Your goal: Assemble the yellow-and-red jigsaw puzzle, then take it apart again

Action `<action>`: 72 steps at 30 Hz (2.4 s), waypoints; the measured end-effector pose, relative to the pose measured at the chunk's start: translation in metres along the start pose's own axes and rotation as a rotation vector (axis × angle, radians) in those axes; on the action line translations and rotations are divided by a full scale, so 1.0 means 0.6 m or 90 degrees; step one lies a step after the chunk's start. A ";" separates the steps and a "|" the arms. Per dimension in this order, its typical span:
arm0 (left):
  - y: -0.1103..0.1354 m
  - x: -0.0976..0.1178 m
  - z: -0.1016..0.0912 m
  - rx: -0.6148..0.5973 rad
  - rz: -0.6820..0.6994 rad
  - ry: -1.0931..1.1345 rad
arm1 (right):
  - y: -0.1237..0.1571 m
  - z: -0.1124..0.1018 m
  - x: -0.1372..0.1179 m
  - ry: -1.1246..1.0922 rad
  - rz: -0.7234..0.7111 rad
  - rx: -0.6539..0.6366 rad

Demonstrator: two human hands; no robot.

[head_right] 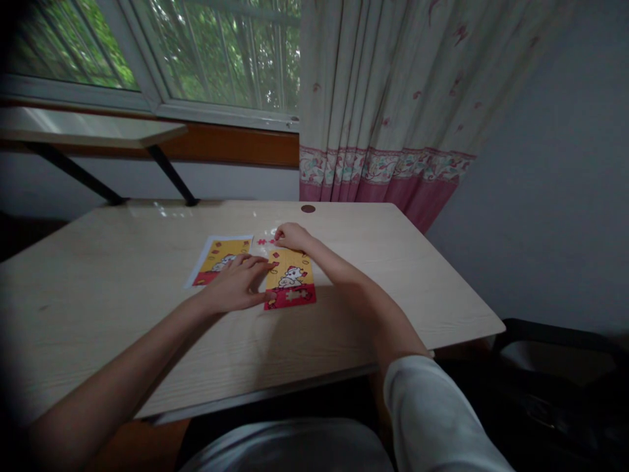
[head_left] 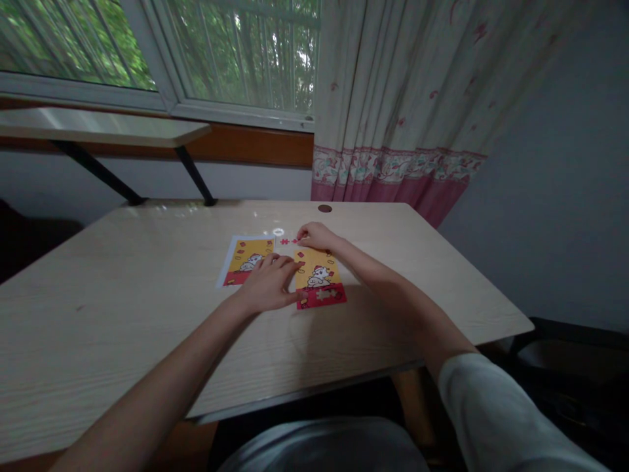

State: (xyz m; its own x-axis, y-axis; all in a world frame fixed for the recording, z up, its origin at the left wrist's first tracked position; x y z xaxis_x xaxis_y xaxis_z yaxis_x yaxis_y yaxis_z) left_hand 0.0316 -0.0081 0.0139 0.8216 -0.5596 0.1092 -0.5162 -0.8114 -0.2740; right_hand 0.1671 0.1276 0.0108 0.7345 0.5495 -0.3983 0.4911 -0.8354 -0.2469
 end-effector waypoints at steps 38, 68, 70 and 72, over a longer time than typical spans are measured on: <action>-0.012 0.070 -0.022 0.302 0.087 0.254 | 0.247 -0.062 -0.017 -0.463 0.107 0.183; 0.003 0.061 -0.004 0.066 0.209 0.254 | 0.280 -0.065 -0.023 -0.027 -0.212 0.068; 0.004 0.066 0.000 0.050 0.227 0.227 | 0.280 -0.065 -0.024 -0.019 -0.216 0.063; 0.004 0.069 0.003 0.039 0.239 0.201 | 0.280 -0.066 -0.024 -0.013 -0.220 0.061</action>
State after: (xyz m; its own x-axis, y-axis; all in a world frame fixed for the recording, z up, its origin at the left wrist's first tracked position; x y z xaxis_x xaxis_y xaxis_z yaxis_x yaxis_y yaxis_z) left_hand 0.0649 -0.0328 0.0159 0.4635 -0.8426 0.2741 -0.7391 -0.5383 -0.4050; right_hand 0.2578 -0.0201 0.0101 0.5226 0.8003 -0.2940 0.6623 -0.5983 -0.4511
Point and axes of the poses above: each hand's wrist, its own y-axis away from the middle knuckle, its own z-axis out of the palm, x = y × z, the point moved 3 cm from there along -y, towards the middle knuckle, and after that the axes turned 8 degrees about x, right-handed, at the moved point
